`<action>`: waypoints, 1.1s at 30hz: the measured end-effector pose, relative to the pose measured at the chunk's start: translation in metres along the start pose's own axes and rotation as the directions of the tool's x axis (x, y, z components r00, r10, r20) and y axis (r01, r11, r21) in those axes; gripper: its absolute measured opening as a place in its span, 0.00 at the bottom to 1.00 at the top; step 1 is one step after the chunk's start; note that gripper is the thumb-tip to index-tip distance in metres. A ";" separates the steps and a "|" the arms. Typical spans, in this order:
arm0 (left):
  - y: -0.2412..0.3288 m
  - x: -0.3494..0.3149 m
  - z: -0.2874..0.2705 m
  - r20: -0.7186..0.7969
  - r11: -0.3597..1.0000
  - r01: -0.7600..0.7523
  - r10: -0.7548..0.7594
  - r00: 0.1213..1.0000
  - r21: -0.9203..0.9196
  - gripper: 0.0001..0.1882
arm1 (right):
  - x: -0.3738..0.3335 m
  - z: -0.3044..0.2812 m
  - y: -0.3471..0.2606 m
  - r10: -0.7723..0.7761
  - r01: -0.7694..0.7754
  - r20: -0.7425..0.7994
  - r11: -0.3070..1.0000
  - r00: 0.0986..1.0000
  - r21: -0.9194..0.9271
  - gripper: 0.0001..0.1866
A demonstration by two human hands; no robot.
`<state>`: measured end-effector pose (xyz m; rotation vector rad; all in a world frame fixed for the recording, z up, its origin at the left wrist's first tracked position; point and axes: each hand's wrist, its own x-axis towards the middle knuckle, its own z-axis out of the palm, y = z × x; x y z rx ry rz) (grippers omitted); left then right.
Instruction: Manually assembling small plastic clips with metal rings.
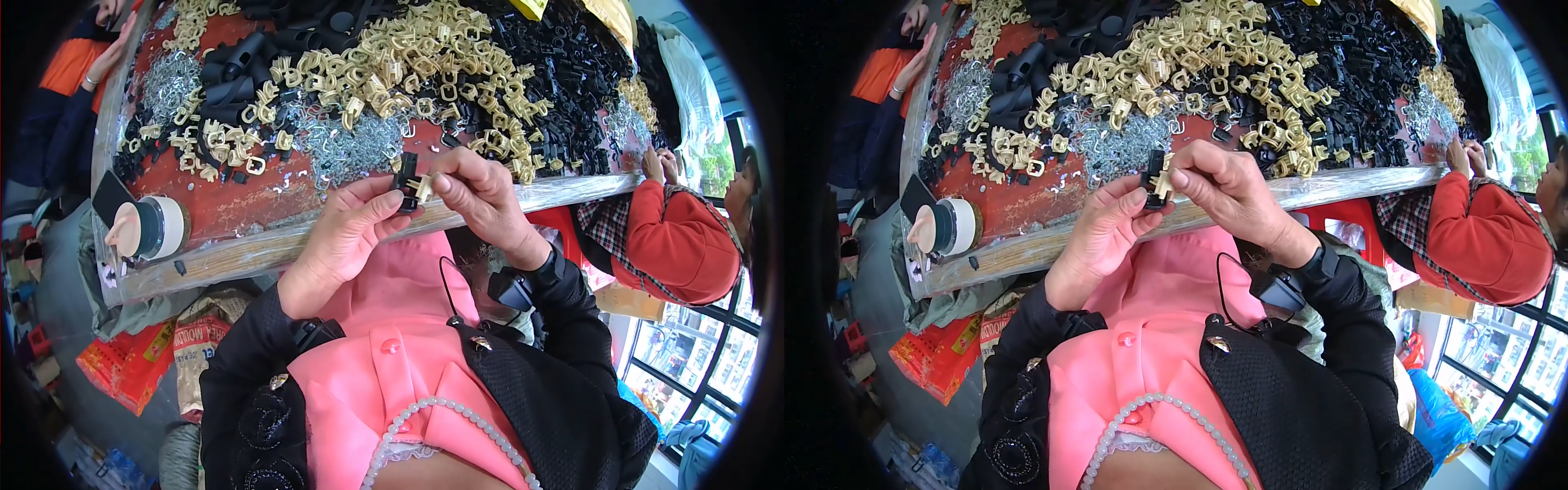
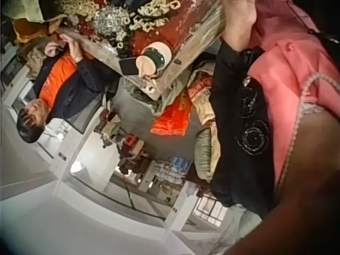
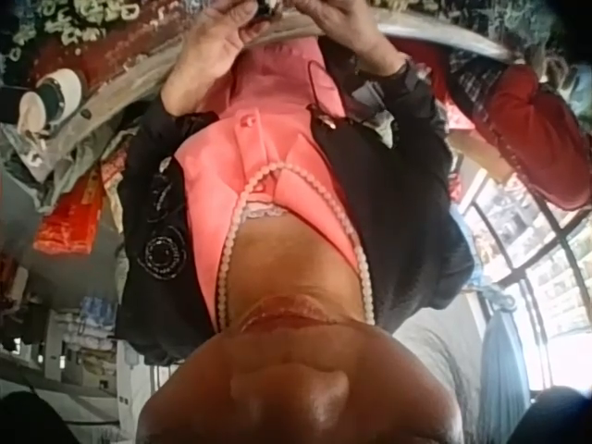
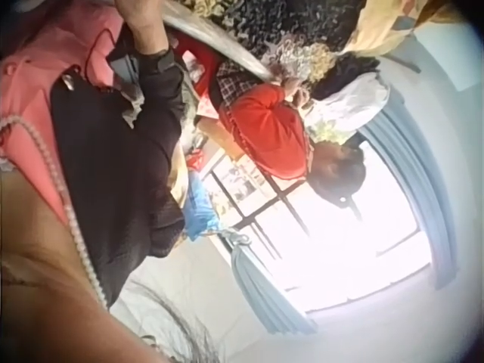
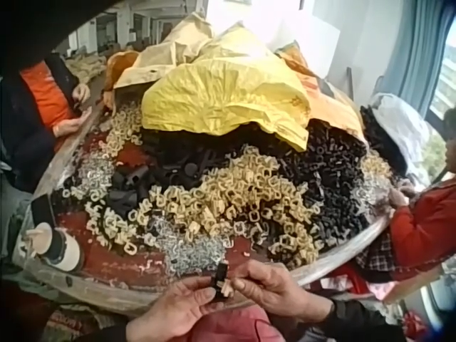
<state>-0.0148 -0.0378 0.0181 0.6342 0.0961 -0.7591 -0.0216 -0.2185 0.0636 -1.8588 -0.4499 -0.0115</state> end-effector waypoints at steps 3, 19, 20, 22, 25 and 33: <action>-0.002 -0.002 -0.001 0.026 1.000 0.006 -0.005 1.000 -0.024 0.12 | -0.002 0.004 0.003 0.113 -0.118 0.056 0.989 0.992 0.087 0.07; 0.004 0.001 0.004 -0.065 0.991 0.120 -0.116 0.991 0.065 0.11 | -0.001 0.007 0.023 0.305 -0.315 0.082 0.894 0.949 0.319 0.05; 0.005 0.001 0.001 -0.066 0.991 0.118 -0.113 0.991 0.066 0.11 | 0.003 0.005 0.026 0.303 -0.313 0.084 0.894 0.949 0.320 0.05; 0.008 0.001 -0.007 -0.081 0.994 0.087 -0.081 0.993 0.067 0.11 | 0.017 -0.002 0.033 0.055 -0.052 0.006 0.971 0.998 -0.235 0.05; 0.009 0.002 -0.012 -0.102 0.995 0.067 -0.059 0.993 0.074 0.11 | 0.031 -0.004 0.062 -0.076 0.083 0.038 0.779 0.996 -0.622 0.05; 0.017 0.001 -0.017 -0.162 0.993 -0.023 0.041 0.986 0.114 0.10 | 0.031 -0.009 0.080 0.000 0.017 0.025 0.748 1.000 -0.663 0.05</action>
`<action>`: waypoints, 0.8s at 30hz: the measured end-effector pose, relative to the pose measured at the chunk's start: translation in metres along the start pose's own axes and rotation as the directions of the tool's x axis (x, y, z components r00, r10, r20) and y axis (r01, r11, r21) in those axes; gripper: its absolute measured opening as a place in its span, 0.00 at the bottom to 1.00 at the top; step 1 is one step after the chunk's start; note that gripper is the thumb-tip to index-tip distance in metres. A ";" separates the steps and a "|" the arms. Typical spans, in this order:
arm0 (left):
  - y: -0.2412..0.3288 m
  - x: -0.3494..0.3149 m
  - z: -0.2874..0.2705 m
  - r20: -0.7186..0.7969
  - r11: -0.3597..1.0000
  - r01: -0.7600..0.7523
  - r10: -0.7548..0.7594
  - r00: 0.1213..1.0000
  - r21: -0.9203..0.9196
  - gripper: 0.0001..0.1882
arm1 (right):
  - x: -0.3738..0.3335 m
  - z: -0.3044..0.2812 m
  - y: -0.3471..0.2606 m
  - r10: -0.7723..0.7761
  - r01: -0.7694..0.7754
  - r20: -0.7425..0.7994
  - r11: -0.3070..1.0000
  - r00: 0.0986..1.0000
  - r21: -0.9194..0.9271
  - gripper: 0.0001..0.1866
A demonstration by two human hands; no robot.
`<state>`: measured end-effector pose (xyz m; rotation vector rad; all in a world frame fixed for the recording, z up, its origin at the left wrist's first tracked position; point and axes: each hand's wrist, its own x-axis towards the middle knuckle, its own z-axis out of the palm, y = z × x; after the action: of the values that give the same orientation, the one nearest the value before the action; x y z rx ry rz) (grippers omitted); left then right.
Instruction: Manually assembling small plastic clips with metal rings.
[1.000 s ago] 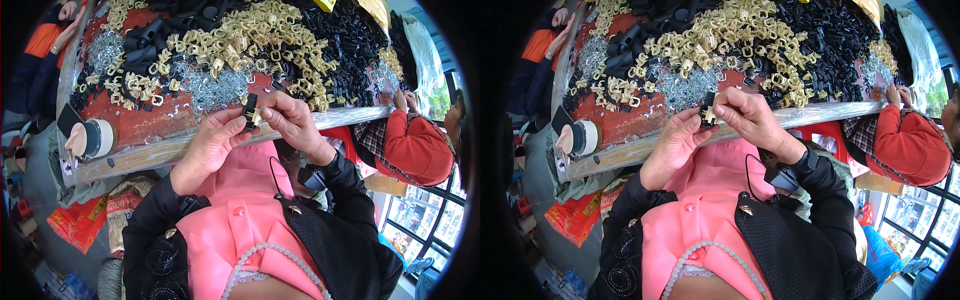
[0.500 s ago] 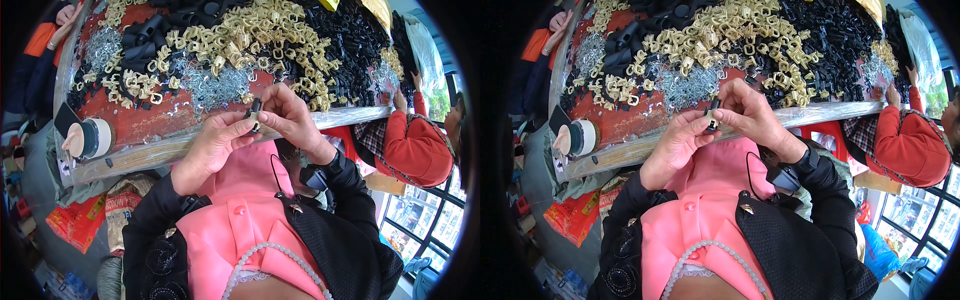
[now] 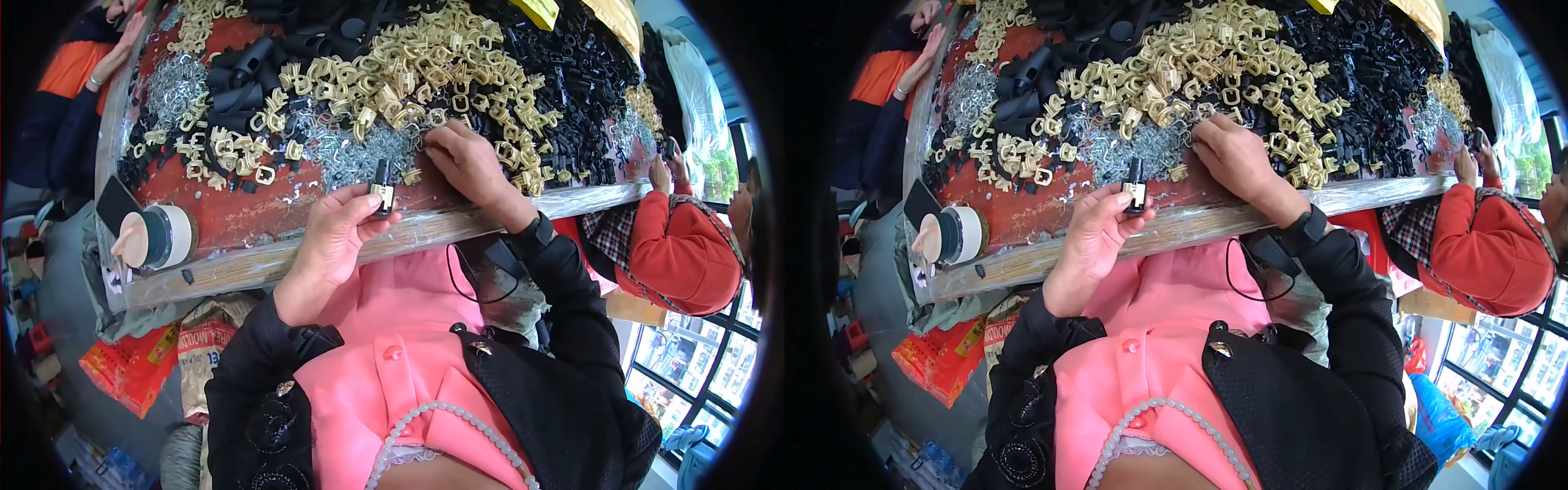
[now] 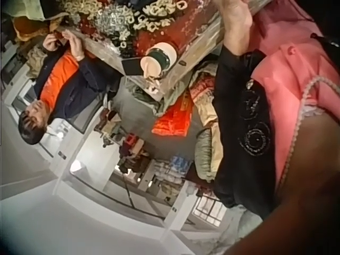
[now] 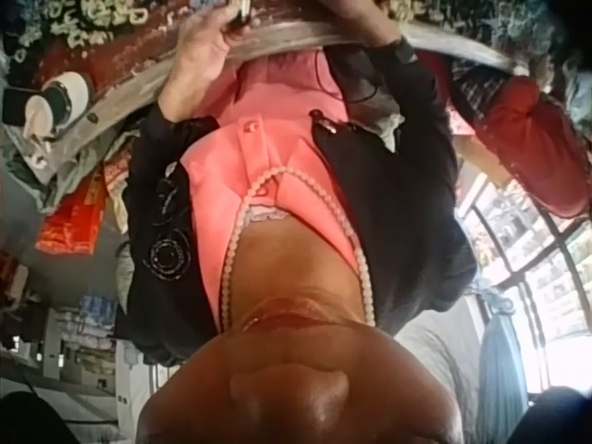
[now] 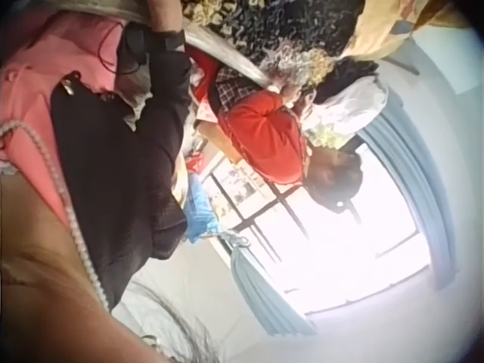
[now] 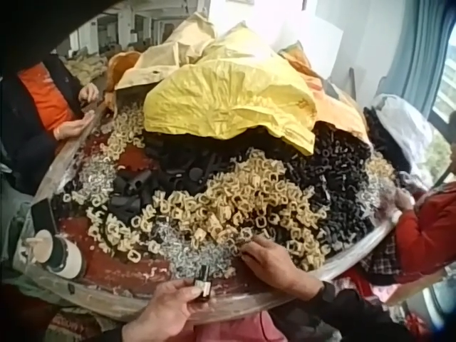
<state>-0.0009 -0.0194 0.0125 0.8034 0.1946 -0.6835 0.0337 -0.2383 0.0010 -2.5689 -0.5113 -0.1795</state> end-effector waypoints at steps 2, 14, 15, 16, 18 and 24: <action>0.001 0.000 -0.001 0.001 1.000 -0.019 0.019 1.000 0.014 0.10 | -0.005 -0.007 -0.005 0.034 -0.029 -0.066 0.996 0.997 0.082 0.05; -0.004 -0.002 -0.001 -0.018 0.999 0.017 -0.018 1.000 -0.036 0.11 | -0.013 -0.008 0.005 -0.037 0.040 0.143 0.999 0.989 -0.018 0.06; -0.005 -0.002 -0.001 -0.019 0.999 0.019 -0.019 1.000 -0.037 0.11 | -0.009 -0.011 0.007 -0.036 0.039 0.144 0.999 0.989 -0.017 0.06; -0.005 -0.002 0.000 -0.012 0.999 0.020 -0.020 1.000 -0.037 0.11 | -0.002 -0.015 0.010 -0.063 0.075 0.068 0.981 0.996 -0.180 0.06; -0.005 -0.002 0.002 0.004 0.999 0.023 -0.022 1.000 -0.037 0.11 | 0.008 -0.021 0.016 -0.150 0.096 -0.070 0.864 0.986 -0.494 0.06; -0.003 0.000 -0.001 -0.006 0.999 0.031 -0.031 1.000 -0.041 0.11 | 0.004 -0.023 0.027 -0.064 0.034 -0.143 0.978 0.988 -0.204 0.08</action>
<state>-0.0028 -0.0201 0.0096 0.7643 0.2264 -0.7040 0.0470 -0.2702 0.0096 -2.7116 -0.5242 -0.4587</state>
